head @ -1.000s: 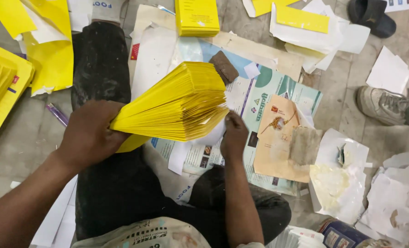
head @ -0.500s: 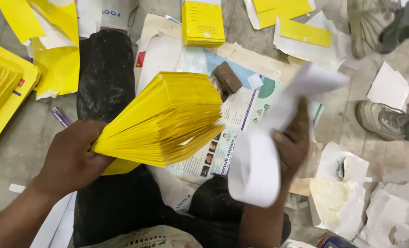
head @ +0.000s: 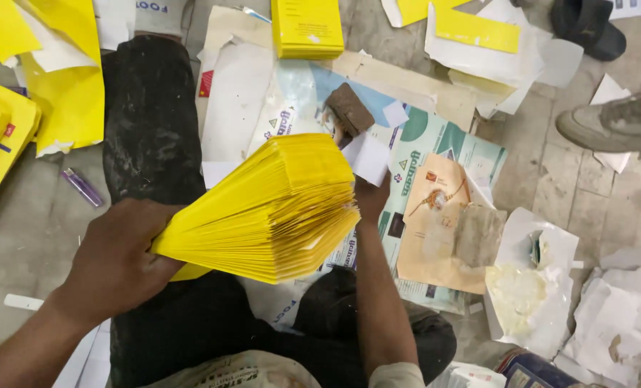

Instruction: Organizing and stacking yellow printed papers on the floor.

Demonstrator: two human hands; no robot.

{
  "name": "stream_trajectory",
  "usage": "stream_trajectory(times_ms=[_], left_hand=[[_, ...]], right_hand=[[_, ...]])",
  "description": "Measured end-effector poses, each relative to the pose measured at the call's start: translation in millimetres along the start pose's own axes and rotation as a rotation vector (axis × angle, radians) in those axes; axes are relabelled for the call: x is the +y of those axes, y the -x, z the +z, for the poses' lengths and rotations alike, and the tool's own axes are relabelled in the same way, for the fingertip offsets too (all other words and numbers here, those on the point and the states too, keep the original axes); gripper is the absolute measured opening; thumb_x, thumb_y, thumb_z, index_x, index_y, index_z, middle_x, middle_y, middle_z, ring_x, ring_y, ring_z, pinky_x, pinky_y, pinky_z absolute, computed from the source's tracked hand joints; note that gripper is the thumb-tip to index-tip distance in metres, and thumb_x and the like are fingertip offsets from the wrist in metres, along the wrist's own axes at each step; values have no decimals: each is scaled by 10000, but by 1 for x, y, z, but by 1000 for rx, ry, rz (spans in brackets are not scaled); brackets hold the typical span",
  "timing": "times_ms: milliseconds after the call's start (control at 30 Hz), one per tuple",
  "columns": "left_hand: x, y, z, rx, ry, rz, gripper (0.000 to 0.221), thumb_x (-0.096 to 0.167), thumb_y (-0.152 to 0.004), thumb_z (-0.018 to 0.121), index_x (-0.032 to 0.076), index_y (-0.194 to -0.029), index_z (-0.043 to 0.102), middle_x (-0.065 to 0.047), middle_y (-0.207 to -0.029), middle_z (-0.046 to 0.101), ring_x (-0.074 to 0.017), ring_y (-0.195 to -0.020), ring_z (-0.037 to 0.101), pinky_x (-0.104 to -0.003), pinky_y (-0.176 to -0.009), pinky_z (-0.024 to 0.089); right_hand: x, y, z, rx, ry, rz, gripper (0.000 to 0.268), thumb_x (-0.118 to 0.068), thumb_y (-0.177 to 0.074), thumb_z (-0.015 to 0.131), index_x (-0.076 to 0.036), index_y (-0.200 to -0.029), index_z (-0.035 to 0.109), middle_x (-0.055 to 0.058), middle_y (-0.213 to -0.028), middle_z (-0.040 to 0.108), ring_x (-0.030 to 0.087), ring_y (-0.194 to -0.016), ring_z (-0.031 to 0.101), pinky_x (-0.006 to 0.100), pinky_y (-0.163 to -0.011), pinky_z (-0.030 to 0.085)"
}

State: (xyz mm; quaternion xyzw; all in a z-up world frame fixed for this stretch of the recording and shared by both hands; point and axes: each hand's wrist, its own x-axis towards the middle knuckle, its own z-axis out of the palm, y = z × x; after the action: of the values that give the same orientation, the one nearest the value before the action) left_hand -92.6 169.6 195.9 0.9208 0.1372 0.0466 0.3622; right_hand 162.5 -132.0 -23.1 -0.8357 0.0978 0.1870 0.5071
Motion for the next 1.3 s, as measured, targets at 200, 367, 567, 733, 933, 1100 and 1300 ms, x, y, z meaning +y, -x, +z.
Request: stream_trajectory(times_ms=[200, 367, 567, 733, 933, 1100, 1300], left_hand=[[1, 16, -16, -8, -7, -53, 359, 183, -709, 791, 64, -1037, 705, -139, -885, 684, -364, -844, 659, -453, -732, 521], [3, 26, -22, -18, -24, -89, 413, 139, -642, 787, 52, -1036, 698, -141, -866, 675, -359, -812, 657, -448, -703, 519], [9, 29, -23, 20, 16, -9, 413, 135, -646, 794, 68, -1043, 702, -123, -883, 689, -354, -818, 655, -443, -721, 517], [14, 29, -37, -42, -1, -2, 470, 151, -611, 809, 79, -1063, 704, -104, -880, 701, -337, -822, 646, -439, -709, 502], [13, 24, -38, -106, -12, 26, 489, 159, -598, 802, 102, -1070, 691, -87, -851, 682, -333, -823, 629, -454, -700, 491], [38, -3, -21, -191, -40, 145, 567, 207, -609, 818, 126, -1156, 698, -95, -812, 661, -334, -805, 612, -455, -674, 477], [60, -36, 44, -378, -188, 649, 314, 227, -725, 752, 68, -966, 631, -57, -796, 652, -265, -816, 637, -425, -732, 473]], right_hand=[[31, 56, 16, 406, 443, -667, 352, -65, -979, 697, -82, -1325, 638, 181, -1334, 609, 364, -1274, 566, 425, -1076, 473], [42, 29, 27, 421, 376, -650, 506, -229, -1010, 673, 5, -1436, 532, 196, -1416, 589, 358, -1326, 529, 436, -1121, 440], [32, 12, 32, 75, 680, -878, 568, -280, -1013, 619, -59, -1509, 455, 175, -1550, 420, 378, -1441, 360, 520, -1179, 296], [38, 2, 19, -249, 943, -1023, 626, -327, -1015, 570, -116, -1575, 386, 155, -1671, 268, 396, -1544, 207, 595, -1232, 167], [47, -15, -44, -598, 983, -931, 636, -352, -983, 587, -187, -1569, 406, 113, -1691, 301, 380, -1579, 161, 606, -1225, 141], [35, 19, -29, -477, 713, -820, 531, -294, -1006, 617, -164, -1506, 494, 89, -1604, 452, 323, -1499, 357, 532, -1263, 176], [31, 3, -19, -522, -29, -370, 506, -157, -999, 651, -29, -1475, 535, 132, -1467, 607, 275, -1355, 590, 407, -1140, 455]])
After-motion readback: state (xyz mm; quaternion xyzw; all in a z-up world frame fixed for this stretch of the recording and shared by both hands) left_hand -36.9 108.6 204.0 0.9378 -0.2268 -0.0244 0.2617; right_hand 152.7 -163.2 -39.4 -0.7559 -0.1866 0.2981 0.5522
